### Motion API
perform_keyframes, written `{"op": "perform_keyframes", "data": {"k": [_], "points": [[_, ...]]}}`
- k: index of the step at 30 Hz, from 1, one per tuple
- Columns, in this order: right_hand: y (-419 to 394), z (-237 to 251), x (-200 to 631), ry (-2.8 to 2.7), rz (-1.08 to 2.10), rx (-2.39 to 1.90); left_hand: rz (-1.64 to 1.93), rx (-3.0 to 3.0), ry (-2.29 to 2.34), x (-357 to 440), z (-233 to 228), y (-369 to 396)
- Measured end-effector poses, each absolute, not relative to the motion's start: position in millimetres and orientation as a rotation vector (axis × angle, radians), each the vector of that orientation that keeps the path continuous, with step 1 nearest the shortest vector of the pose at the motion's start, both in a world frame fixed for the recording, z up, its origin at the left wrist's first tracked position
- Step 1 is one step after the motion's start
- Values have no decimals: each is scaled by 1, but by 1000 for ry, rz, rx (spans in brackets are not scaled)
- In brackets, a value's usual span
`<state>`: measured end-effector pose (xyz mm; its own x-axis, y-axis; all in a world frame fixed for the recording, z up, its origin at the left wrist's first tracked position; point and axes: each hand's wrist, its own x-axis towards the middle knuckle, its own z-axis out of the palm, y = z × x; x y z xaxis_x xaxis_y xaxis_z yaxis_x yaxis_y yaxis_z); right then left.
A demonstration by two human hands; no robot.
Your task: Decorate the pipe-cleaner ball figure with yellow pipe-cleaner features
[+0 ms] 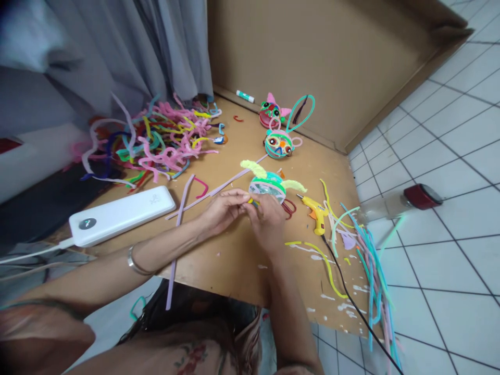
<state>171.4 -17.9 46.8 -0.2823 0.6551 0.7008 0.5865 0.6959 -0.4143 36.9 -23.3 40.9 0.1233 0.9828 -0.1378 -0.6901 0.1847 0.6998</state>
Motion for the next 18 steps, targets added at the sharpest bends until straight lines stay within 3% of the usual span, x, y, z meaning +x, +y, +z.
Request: {"op": "perform_keyframes", "data": {"k": [7, 18], "points": [[-16, 51, 179, -1830, 401, -1004, 1297, 711, 641, 33, 42, -22], [-18, 55, 183, -1981, 564, -960, 1159, 1288, 750, 9, 51, -11]]}}
